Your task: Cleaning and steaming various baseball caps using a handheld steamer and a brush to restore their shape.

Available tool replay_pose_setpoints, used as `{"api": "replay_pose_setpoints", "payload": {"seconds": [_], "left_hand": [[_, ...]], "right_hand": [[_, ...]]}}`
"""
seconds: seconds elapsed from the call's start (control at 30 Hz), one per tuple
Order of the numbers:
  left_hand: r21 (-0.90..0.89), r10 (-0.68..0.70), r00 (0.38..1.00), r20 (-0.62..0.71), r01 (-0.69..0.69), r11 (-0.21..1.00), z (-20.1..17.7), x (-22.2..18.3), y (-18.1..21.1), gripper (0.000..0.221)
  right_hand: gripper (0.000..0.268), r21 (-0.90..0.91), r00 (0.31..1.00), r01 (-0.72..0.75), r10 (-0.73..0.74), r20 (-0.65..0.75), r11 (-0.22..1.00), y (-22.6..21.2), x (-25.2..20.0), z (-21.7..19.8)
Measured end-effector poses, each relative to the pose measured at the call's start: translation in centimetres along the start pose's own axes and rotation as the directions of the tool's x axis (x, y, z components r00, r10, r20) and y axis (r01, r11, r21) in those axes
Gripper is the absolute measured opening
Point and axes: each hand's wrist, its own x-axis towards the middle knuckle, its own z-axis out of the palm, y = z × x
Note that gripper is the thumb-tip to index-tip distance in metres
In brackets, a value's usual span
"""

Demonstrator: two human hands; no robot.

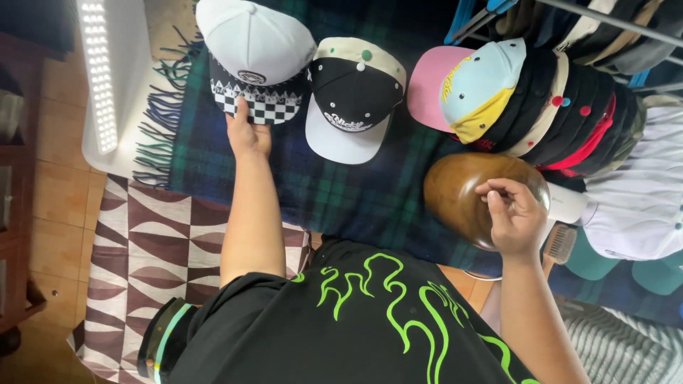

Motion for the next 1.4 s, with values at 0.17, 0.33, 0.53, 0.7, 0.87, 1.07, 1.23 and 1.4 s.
{"api": "replay_pose_setpoints", "payload": {"seconds": [0.17, 0.33, 0.53, 0.7, 0.87, 1.07, 1.23, 1.4], "left_hand": [[0.083, -0.048, 0.975, -0.218, 0.068, 0.994, -1.8, 2.6, 0.1, 0.03], [0.241, -0.03, 0.94, -0.34, 0.118, 0.963, -1.0, 2.5, 1.0, 0.036], [0.724, 0.148, 0.935, -0.322, 0.143, 0.675, -1.3, -1.7, 2.6, 0.046], [0.955, 0.188, 0.97, 0.153, -0.194, 0.224, -4.7, -7.8, -3.1, 0.029], [0.965, 0.036, 0.996, 0.087, -0.093, 0.247, 3.4, -17.3, -6.5, 0.071], [0.8, 0.006, 0.963, -0.268, 0.219, 0.558, 5.2, -16.0, -8.5, 0.098], [0.63, -0.071, 0.958, -0.279, 0.238, 0.74, 8.0, -18.3, -6.5, 0.053], [0.329, -0.226, 0.973, 0.05, 0.198, 0.923, 11.6, -26.8, -4.8, 0.02]], "right_hand": [[0.007, -0.004, 0.999, 0.011, -0.011, -0.033, 1.0, -0.4, 0.1, 0.4], [0.007, -0.026, 0.998, 0.044, -0.045, -0.038, 0.999, -0.3, 0.1, 0.5], [0.007, 0.007, 0.995, 0.078, -0.077, -0.059, 0.997, -0.4, 0.5, 0.5], [0.007, -0.005, 0.996, 0.074, -0.074, -0.048, 0.997, -0.6, 0.3, 0.5], [0.006, 0.006, 0.995, 0.078, -0.078, -0.057, 0.997, -0.4, 0.1, 0.6], [0.01, 0.089, 0.996, 0.053, -0.047, -0.071, 0.995, -1.0, 0.0, 1.5], [0.008, 0.221, 0.999, 0.035, -0.037, 0.004, 0.975, -3.4, -0.2, 2.6], [0.029, 0.366, 0.984, -0.163, 0.123, 0.131, 0.916, -4.5, -0.6, 1.8]]}}
